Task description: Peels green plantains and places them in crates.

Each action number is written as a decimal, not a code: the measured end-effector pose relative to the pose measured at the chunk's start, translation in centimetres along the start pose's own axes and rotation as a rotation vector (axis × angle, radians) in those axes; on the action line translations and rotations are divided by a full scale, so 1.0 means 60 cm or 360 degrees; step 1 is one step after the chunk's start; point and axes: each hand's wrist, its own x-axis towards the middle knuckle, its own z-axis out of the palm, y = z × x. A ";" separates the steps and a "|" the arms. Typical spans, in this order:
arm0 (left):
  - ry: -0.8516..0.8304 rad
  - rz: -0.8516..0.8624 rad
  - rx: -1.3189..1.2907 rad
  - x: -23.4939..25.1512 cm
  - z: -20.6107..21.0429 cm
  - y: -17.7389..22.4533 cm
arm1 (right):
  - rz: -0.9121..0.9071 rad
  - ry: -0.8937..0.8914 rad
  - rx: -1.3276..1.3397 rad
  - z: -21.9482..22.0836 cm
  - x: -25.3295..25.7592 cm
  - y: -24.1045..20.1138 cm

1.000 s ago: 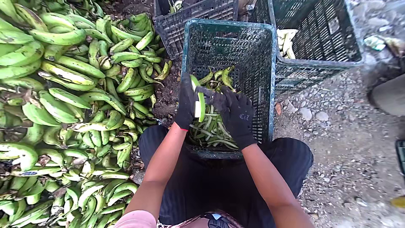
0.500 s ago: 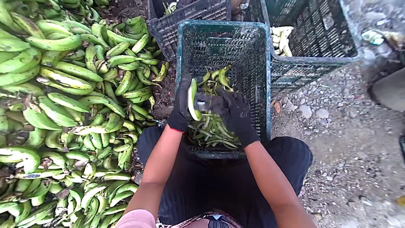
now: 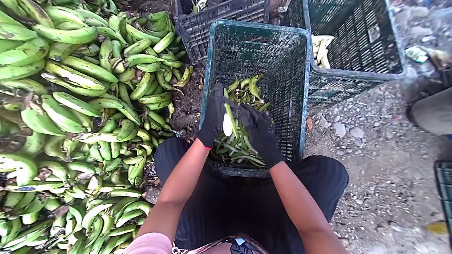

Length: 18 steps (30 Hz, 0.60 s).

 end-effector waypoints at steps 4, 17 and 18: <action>-0.0320 0.0012 0.0359 -0.027 0.030 0.000 | 0.0248 -0.0092 0.0688 0.000 0.016 0.020; -0.0746 -0.0065 -0.0618 -0.004 -0.028 0.017 | -0.0177 0.0080 0.0354 -0.039 0.023 0.035; -0.0733 -0.0065 -0.0636 0.001 -0.038 0.018 | -0.0317 0.0101 0.0244 -0.039 0.022 0.034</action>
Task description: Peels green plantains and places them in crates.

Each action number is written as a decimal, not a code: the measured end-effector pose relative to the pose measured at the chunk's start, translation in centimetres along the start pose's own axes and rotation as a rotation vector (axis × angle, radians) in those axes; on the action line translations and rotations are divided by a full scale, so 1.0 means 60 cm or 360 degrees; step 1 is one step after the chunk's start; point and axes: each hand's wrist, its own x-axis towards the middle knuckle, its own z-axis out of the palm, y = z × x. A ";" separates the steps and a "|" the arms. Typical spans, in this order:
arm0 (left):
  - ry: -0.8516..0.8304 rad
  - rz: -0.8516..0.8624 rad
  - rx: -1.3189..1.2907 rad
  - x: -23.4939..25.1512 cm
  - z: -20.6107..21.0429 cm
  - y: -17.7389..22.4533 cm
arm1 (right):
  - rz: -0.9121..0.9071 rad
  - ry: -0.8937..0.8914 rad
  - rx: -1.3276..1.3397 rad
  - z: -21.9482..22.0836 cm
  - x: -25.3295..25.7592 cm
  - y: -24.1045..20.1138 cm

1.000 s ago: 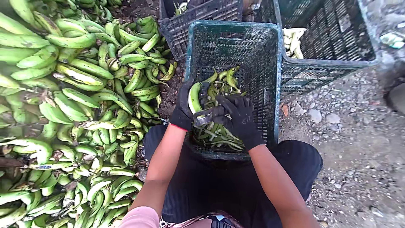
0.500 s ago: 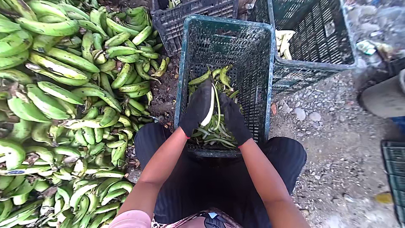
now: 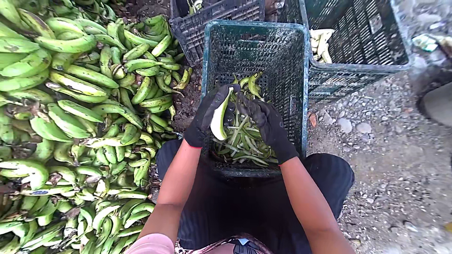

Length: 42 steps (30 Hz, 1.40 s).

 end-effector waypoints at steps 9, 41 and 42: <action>-0.0008 -0.0116 -0.0416 0.005 -0.019 0.011 | -0.0589 0.0029 -0.0517 0.016 -0.014 -0.005; -0.0284 0.0690 0.1187 0.187 0.188 0.028 | 0.0681 0.1218 0.0733 -0.276 -0.106 0.008; -0.0098 0.0894 0.1075 0.203 0.220 0.044 | 0.0676 0.1243 0.0780 -0.282 -0.112 0.010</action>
